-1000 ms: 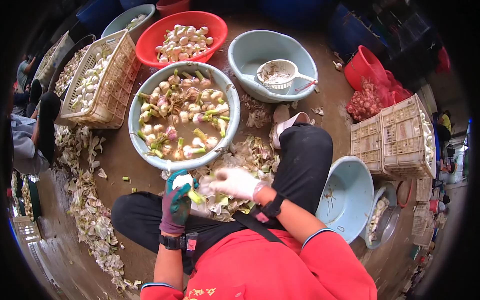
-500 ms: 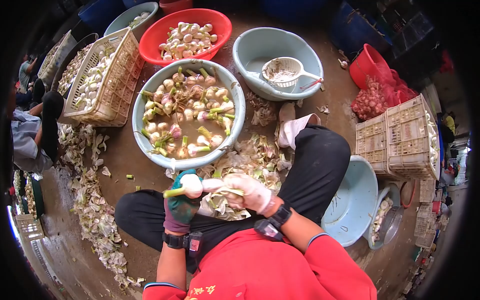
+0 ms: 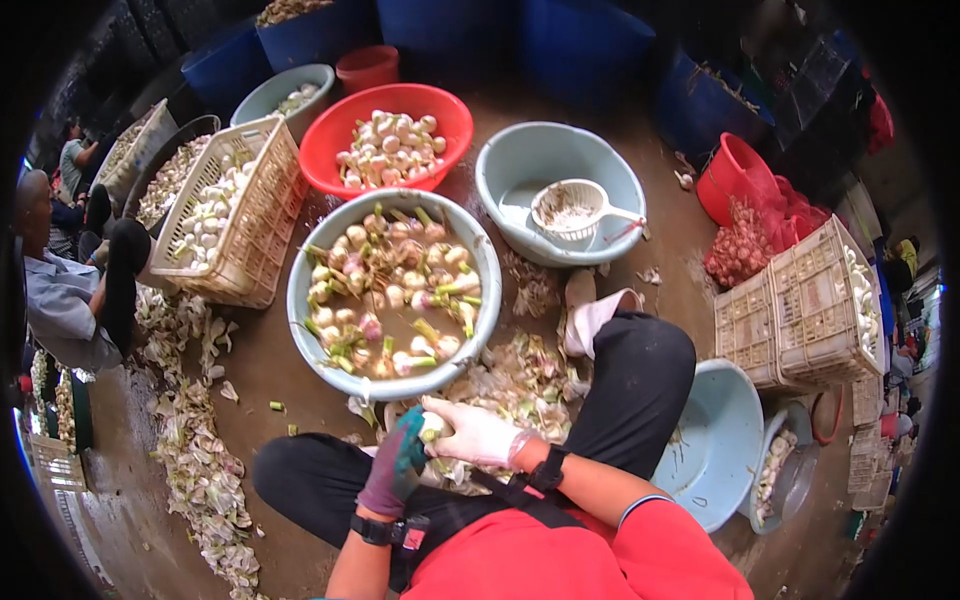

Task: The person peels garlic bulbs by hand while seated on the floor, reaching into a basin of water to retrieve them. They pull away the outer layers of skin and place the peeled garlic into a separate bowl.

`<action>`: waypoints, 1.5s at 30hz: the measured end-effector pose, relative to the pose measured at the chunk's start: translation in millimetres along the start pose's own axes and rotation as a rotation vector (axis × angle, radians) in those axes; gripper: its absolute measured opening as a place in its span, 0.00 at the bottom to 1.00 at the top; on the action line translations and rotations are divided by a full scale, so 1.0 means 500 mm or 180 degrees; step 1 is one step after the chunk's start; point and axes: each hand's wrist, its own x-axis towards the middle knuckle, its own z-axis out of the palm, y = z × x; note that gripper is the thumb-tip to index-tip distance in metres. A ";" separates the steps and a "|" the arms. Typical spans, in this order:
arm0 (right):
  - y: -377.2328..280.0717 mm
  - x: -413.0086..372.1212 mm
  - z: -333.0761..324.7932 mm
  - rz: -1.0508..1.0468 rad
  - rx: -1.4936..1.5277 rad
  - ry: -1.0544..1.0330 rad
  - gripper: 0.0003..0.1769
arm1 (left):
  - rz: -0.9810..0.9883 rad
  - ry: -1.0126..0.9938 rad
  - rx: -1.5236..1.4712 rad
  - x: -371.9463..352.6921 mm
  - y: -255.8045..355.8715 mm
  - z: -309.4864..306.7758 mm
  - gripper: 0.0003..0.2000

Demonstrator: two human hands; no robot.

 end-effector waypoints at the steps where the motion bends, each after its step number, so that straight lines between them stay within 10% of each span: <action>1: 0.010 0.013 0.008 0.0153 0.0318 0.0071 0.37 | -0.0075 -0.0099 -0.0227 -0.008 -0.021 0.013 0.26; 4: 0.013 0.043 -0.015 0.0869 0.2084 -0.0367 0.15 | -0.2275 0.0413 -0.3824 -0.001 0.016 0.012 0.25; 10: 0.086 0.114 -0.043 0.1129 0.2756 -0.0339 0.11 | -0.2423 0.0729 -0.3923 0.027 0.017 0.004 0.24; 14: -0.004 0.237 -0.169 -0.0764 0.2854 0.0203 0.25 | -0.2575 0.0390 -0.3645 0.037 0.028 0.004 0.24; 17: -0.142 0.272 -0.269 -0.0521 0.3715 0.0441 0.28 | -0.2477 0.0200 -0.3531 0.045 0.048 -0.007 0.24; 19: -0.104 0.307 -0.244 -0.0230 0.2375 0.0883 0.19 | -0.2564 0.0219 -0.3582 0.040 0.046 -0.008 0.25; 24: 0.029 0.327 -0.092 -0.0252 -0.2027 -0.0487 0.15 | -0.2593 0.0346 -0.3867 0.035 0.030 0.012 0.25; 35: 0.134 0.465 0.033 -0.0006 -0.3684 -0.0561 0.15 | -0.2846 -0.0131 -0.3231 0.071 0.044 0.004 0.23; 40: 0.138 0.454 -0.016 -0.0075 -0.3164 -0.0170 0.14 | -0.2911 -0.0135 -0.3191 0.076 0.047 -0.004 0.23; 45: 0.040 0.335 -0.079 0.0270 0.0658 0.0545 0.16 | -0.2617 0.0390 -0.3333 0.051 0.021 0.032 0.29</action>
